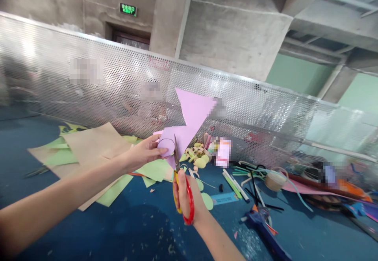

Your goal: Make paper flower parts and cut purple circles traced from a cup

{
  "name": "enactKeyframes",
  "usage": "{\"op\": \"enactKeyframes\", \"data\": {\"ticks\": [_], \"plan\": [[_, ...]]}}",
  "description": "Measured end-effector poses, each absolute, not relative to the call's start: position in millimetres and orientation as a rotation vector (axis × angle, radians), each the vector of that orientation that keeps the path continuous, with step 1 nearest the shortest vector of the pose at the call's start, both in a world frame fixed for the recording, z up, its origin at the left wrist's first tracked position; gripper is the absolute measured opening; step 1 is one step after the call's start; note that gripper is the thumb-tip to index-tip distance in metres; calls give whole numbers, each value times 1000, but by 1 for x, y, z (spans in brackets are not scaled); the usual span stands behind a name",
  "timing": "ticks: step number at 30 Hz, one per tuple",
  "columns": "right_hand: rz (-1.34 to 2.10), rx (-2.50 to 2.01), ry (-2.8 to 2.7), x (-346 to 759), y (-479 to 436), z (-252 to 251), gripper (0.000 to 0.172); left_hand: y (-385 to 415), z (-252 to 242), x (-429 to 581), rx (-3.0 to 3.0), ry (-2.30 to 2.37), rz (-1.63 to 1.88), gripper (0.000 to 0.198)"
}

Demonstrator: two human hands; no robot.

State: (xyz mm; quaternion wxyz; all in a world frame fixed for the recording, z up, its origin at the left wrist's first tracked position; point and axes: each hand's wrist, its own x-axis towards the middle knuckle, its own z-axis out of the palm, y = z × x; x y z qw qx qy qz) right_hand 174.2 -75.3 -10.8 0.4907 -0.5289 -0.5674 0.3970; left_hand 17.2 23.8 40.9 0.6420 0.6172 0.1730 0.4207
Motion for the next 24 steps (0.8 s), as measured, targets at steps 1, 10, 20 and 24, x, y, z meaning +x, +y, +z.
{"op": "enactKeyframes", "data": {"ticks": [1,10,20,24], "plan": [[969,-1283,-1375,175,-75,-11,52,23,42,17,1400,395,957,50],[962,-1261,-1413,176,-75,-14,52,23,50,11,1441,437,908,48],[939,-1265,-1423,176,-74,-14,56,30,50,6,1471,374,839,49],[927,-1300,-1450,178,-75,-13,55,32,53,3,1515,395,832,47]]}}
